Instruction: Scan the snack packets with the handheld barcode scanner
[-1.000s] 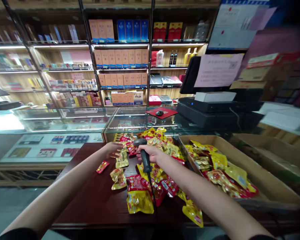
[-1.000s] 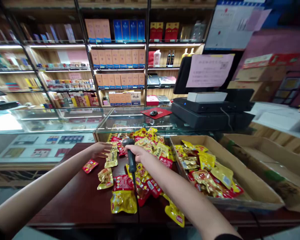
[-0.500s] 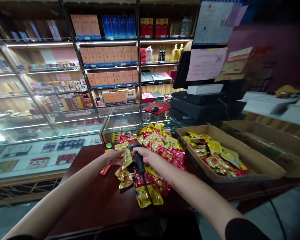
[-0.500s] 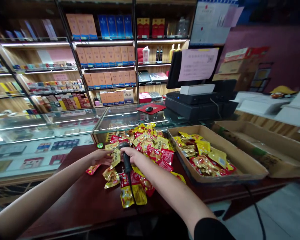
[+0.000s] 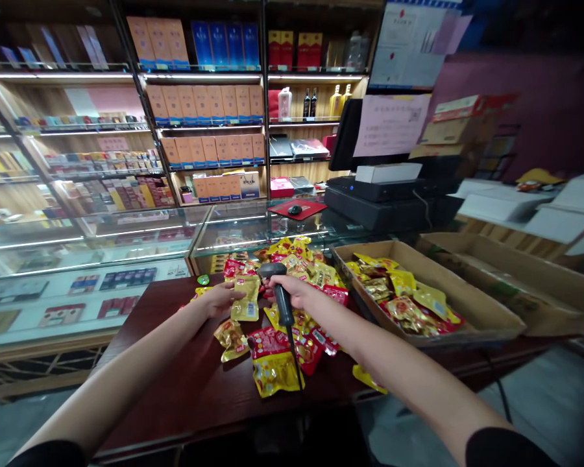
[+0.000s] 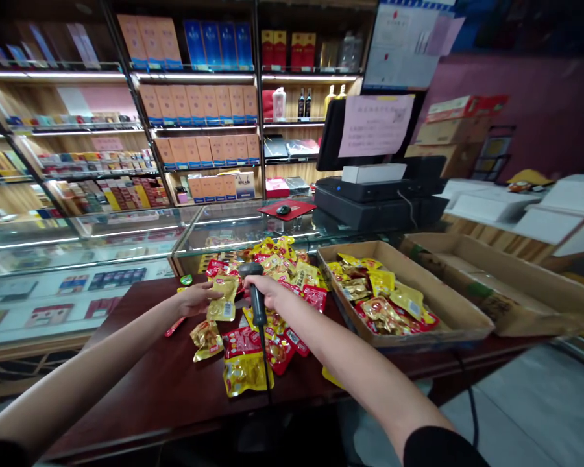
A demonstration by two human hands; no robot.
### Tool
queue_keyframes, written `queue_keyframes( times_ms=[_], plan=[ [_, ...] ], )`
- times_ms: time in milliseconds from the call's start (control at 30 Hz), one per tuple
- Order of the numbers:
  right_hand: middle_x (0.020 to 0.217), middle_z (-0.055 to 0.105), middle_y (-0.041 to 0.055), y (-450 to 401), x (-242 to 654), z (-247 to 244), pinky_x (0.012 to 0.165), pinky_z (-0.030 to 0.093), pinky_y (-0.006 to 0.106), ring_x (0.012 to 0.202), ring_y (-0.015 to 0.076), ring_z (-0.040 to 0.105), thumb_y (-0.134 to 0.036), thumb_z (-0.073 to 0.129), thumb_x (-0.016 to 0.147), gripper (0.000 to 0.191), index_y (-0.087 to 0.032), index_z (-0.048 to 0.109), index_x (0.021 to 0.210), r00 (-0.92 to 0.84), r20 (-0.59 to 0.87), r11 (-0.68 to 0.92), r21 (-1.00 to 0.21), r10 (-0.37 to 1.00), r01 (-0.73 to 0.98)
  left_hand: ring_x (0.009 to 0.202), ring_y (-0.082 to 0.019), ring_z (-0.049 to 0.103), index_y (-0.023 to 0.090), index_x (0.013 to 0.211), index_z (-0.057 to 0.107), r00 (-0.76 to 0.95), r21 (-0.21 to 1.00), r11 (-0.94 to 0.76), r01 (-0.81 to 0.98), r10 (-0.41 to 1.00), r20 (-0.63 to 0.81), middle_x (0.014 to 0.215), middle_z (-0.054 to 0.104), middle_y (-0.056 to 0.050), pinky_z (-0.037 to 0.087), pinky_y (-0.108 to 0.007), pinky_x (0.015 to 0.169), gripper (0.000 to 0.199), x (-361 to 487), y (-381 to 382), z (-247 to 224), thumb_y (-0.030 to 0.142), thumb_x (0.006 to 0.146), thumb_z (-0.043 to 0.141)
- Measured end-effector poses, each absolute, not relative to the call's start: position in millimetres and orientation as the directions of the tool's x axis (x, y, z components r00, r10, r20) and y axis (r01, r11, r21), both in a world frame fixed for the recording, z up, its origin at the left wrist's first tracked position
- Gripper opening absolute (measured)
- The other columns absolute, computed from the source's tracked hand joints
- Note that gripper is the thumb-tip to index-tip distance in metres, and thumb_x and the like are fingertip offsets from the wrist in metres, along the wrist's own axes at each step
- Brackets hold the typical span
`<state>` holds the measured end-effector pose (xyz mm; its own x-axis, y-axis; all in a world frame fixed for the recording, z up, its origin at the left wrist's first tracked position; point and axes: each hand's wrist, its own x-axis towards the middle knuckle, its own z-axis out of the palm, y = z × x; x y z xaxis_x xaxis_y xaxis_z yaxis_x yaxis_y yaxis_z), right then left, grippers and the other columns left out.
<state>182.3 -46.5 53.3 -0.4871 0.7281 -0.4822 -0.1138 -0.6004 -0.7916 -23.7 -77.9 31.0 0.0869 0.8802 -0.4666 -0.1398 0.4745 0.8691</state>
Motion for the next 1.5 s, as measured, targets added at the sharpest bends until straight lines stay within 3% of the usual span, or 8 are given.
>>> queue_keyframes(
  times_ms=[400, 600, 800, 1000, 1167, 1267, 1367, 1500],
  plan=[
    [0.052, 0.055, 0.0000, -38.9, 199.2, 55.5, 0.061, 0.055, 0.026, 0.052, 0.0129, 0.060, -0.006, 0.049, 0.074, 0.014, -0.012, 0.060, 0.080, -0.505, -0.472, -0.604, -0.786, 0.723, -0.131, 0.076, -0.020, 0.068, 0.016, 0.090, 0.064, 0.139, 0.878, 0.468, -0.101, 0.881, -0.453, 0.086, 0.070, -0.008, 0.056, -0.030, 0.068, 0.040, 5.4, -63.5, 33.5, 0.012, 0.055, 0.083],
    [0.052, 0.054, -0.0012, -40.3, 210.1, 63.1, 0.062, 0.056, 0.026, 0.048, 0.0116, 0.058, -0.006, 0.051, 0.071, 0.011, -0.013, 0.058, 0.076, -0.469, -0.438, -0.560, -0.814, 0.767, -0.157, 0.078, -0.021, 0.067, 0.016, 0.090, 0.066, 0.158, 0.878, 0.477, -0.041, 0.870, -0.466, 0.092, 0.070, -0.008, 0.056, -0.032, 0.069, 0.046, 4.5, -52.8, 38.9, 0.018, 0.049, 0.087],
    [0.057, 0.059, -0.0003, -63.5, 213.4, 85.9, 0.059, 0.057, 0.028, 0.054, 0.0124, 0.061, -0.006, 0.054, 0.071, 0.009, -0.014, 0.057, 0.074, -0.383, -0.362, -0.453, -0.873, 0.850, -0.182, 0.068, -0.013, 0.062, 0.018, 0.083, 0.063, 0.028, 0.926, 0.375, -0.049, 0.927, -0.374, 0.083, 0.068, -0.002, 0.051, -0.024, 0.061, 0.041, -7.7, -26.7, 55.1, 0.021, 0.049, 0.087],
    [0.071, 0.062, 0.0029, -99.4, 206.6, 89.2, 0.051, 0.057, 0.034, 0.060, 0.0179, 0.066, -0.013, 0.058, 0.072, 0.007, -0.014, 0.057, 0.079, -0.435, -0.303, -0.397, -0.907, 0.848, -0.141, 0.061, -0.011, 0.058, 0.019, 0.077, 0.059, -0.033, 0.934, 0.356, -0.038, 0.933, -0.357, 0.074, 0.065, 0.001, 0.046, -0.021, 0.055, 0.040, -10.5, -13.7, 68.3, 0.024, 0.050, 0.087],
    [0.066, 0.059, -0.0009, -122.0, 196.1, 66.3, 0.038, 0.051, 0.027, 0.049, 0.0153, 0.063, -0.021, 0.060, 0.073, 0.012, -0.017, 0.052, 0.080, -0.380, -0.254, -0.314, -0.944, 0.890, -0.105, 0.058, -0.010, 0.055, 0.018, 0.076, 0.058, -0.029, 0.933, 0.358, -0.030, 0.933, -0.358, 0.075, 0.064, 0.001, 0.044, -0.021, 0.054, 0.043, -10.5, -6.9, 62.3, 0.026, 0.047, 0.088],
    [0.054, 0.056, -0.0037, -135.9, 192.0, 55.2, 0.033, 0.044, 0.023, 0.038, 0.0133, 0.055, -0.028, 0.058, 0.076, 0.013, -0.019, 0.050, 0.081, -0.325, -0.196, -0.221, -0.975, 0.925, -0.040, 0.063, -0.011, 0.058, 0.020, 0.080, 0.061, -0.013, 0.934, 0.355, -0.047, 0.935, -0.355, 0.081, 0.066, 0.000, 0.045, -0.022, 0.056, 0.045, -10.8, -3.7, 59.1, 0.025, 0.046, 0.089],
    [0.043, 0.050, -0.0060, -150.0, 188.0, 50.7, 0.033, 0.041, 0.022, 0.033, 0.0121, 0.050, -0.033, 0.055, 0.078, 0.014, -0.020, 0.052, 0.081, -0.291, -0.113, -0.109, -0.994, 0.950, 0.030, 0.065, -0.012, 0.059, 0.021, 0.084, 0.062, 0.001, 0.933, 0.355, -0.063, 0.934, -0.356, 0.080, 0.066, 0.001, 0.046, -0.023, 0.058, 0.043, -10.5, -2.9, 59.8, 0.025, 0.049, 0.087],
    [0.043, 0.050, -0.0058, -160.7, 182.0, 45.3, 0.036, 0.042, 0.022, 0.034, 0.0109, 0.048, -0.037, 0.057, 0.078, 0.018, -0.020, 0.052, 0.078, -0.247, -0.039, -0.027, -0.998, 0.968, 0.051, 0.064, -0.012, 0.059, 0.021, 0.084, 0.062, 0.010, 0.928, 0.366, -0.069, 0.931, -0.366, 0.079, 0.065, 0.002, 0.045, -0.023, 0.058, 0.042, -9.7, -4.9, 63.4, 0.024, 0.051, 0.087]
  ],
)
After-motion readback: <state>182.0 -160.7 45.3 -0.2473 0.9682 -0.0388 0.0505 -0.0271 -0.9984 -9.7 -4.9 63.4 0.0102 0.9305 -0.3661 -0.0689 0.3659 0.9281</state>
